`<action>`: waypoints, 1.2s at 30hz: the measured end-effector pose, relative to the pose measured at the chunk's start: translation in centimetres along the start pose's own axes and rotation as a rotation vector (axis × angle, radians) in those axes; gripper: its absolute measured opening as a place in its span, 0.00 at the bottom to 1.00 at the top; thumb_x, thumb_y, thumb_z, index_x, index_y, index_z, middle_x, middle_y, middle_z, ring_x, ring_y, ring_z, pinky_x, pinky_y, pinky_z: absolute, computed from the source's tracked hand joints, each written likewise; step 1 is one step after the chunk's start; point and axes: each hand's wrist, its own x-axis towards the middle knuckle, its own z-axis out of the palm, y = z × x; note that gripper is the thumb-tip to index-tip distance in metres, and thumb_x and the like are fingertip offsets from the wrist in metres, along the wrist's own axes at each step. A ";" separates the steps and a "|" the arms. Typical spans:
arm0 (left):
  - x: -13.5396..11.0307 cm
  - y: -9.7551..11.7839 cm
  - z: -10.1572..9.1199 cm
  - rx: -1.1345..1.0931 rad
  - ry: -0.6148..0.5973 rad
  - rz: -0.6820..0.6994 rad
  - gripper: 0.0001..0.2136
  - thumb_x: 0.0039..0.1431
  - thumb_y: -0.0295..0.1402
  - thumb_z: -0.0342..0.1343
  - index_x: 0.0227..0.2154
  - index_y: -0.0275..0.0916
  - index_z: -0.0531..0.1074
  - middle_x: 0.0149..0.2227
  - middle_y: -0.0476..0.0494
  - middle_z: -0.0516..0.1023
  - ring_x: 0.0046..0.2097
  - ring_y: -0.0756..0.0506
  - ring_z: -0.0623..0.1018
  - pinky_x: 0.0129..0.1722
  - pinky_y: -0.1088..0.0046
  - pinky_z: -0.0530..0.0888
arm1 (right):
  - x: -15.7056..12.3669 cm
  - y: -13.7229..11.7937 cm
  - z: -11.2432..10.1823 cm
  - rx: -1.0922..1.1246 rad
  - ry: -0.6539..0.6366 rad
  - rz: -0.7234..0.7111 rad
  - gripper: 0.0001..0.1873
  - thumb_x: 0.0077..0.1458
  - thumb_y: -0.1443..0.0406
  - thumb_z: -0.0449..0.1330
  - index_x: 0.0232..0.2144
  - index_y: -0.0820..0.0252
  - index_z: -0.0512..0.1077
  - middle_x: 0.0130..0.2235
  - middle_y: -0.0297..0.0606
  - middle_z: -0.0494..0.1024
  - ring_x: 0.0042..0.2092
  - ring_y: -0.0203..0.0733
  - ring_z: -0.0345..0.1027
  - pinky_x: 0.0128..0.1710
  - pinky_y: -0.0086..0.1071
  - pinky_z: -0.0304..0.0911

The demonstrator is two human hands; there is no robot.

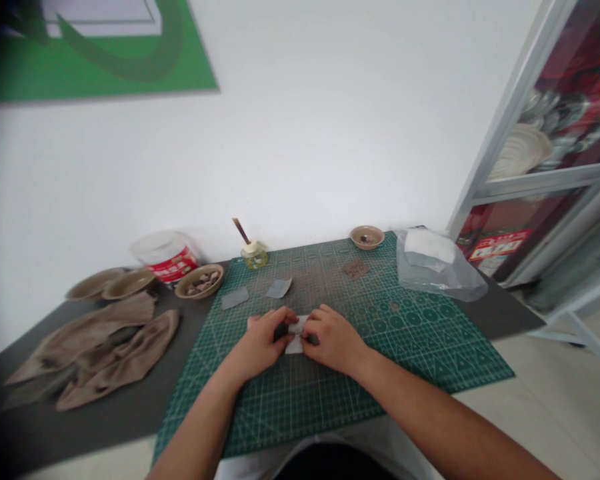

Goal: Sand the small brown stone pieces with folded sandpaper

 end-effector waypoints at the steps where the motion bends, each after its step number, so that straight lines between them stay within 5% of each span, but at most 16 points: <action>1: 0.0 0.0 0.0 0.000 0.000 0.000 0.14 0.53 0.24 0.54 0.42 0.45 0.68 0.43 0.47 0.77 0.49 0.41 0.74 0.51 0.59 0.59 | 0.0 0.0 0.0 -0.010 0.007 0.015 0.04 0.51 0.69 0.65 0.28 0.58 0.73 0.34 0.35 0.73 0.41 0.41 0.62 0.44 0.34 0.59; 17: 0.2 0.3 0.3 0.060 0.010 -0.023 0.08 0.58 0.28 0.52 0.40 0.44 0.70 0.40 0.47 0.77 0.47 0.41 0.73 0.49 0.60 0.61 | 0.3 0.0 0.0 0.007 0.014 -0.046 0.05 0.50 0.71 0.63 0.27 0.58 0.71 0.33 0.34 0.75 0.39 0.41 0.65 0.45 0.36 0.58; 28: 1.3 0.9 0.1 0.242 -0.123 0.004 0.20 0.56 0.27 0.50 0.52 0.48 0.65 0.53 0.38 0.68 0.54 0.35 0.67 0.47 0.56 0.63 | -0.3 1.2 -1.8 0.310 0.470 0.326 0.02 0.51 0.67 0.63 0.30 0.57 0.73 0.31 0.33 0.75 0.32 0.39 0.64 0.32 0.32 0.58; 32: 3.0 1.0 -0.8 0.213 -0.179 -0.027 0.17 0.48 0.26 0.55 0.44 0.43 0.68 0.47 0.39 0.72 0.51 0.34 0.69 0.47 0.55 0.63 | -0.3 0.9 -1.9 0.291 0.477 0.272 0.02 0.49 0.67 0.64 0.29 0.57 0.74 0.30 0.33 0.74 0.33 0.40 0.64 0.33 0.31 0.58; 36: 3.9 1.0 -1.6 0.166 -0.196 -0.050 0.11 0.46 0.28 0.57 0.35 0.41 0.69 0.37 0.45 0.75 0.42 0.41 0.74 0.40 0.67 0.66 | -0.4 0.9 -2.0 0.308 0.534 0.263 0.02 0.50 0.67 0.63 0.29 0.57 0.73 0.30 0.33 0.74 0.32 0.40 0.64 0.33 0.31 0.58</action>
